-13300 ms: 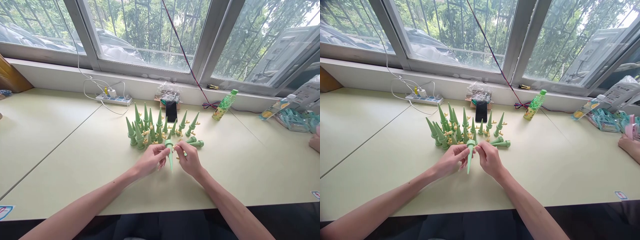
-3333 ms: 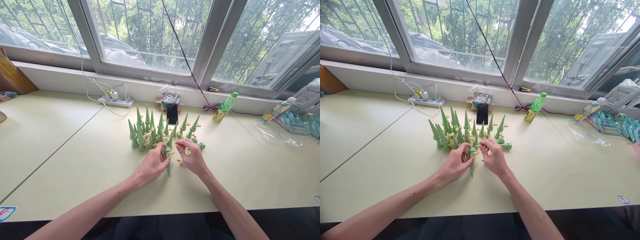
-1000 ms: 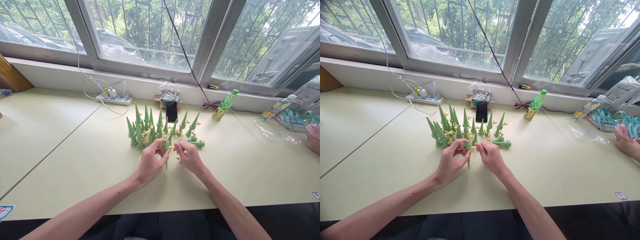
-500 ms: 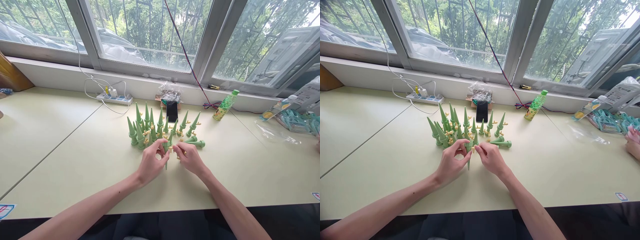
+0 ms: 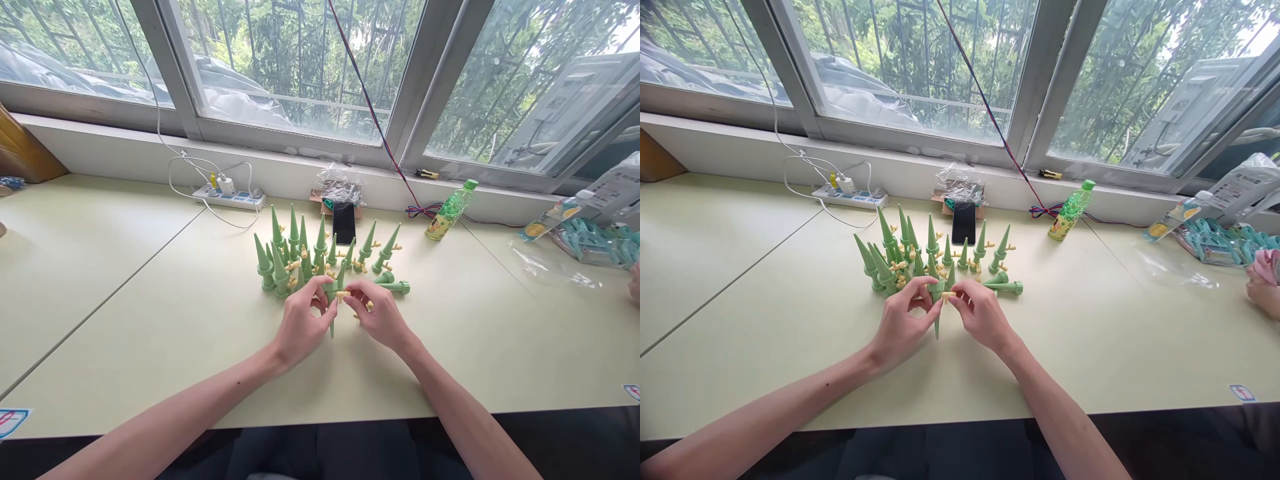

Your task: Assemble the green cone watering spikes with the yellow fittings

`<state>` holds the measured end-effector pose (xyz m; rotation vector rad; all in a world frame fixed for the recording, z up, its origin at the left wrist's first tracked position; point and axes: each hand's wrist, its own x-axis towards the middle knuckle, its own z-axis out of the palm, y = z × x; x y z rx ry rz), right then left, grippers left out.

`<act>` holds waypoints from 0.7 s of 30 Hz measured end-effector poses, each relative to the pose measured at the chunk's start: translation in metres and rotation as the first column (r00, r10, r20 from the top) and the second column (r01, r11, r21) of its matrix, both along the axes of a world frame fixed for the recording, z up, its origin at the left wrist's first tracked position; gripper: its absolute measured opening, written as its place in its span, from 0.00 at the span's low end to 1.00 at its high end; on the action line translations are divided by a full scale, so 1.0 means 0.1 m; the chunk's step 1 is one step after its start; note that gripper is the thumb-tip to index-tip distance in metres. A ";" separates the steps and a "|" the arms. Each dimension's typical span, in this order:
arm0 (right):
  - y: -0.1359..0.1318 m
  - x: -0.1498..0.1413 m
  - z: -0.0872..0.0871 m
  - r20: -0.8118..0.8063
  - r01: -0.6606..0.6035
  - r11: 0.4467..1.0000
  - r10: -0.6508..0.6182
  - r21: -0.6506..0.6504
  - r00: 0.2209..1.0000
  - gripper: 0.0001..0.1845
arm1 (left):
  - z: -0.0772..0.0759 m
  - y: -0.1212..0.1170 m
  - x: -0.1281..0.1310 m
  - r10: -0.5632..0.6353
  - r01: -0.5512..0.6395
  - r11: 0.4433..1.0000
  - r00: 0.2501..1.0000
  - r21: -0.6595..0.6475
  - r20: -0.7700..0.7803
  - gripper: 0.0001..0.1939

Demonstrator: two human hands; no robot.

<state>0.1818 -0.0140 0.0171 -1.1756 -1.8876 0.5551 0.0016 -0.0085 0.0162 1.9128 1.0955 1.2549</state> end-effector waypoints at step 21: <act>0.04 0.02 -0.03 0.053 -0.006 0.999 0.009 -0.051 0.999 0.17 | -0.03 0.04 -0.01 -0.037 0.037 0.999 0.999 -0.008 0.004 0.13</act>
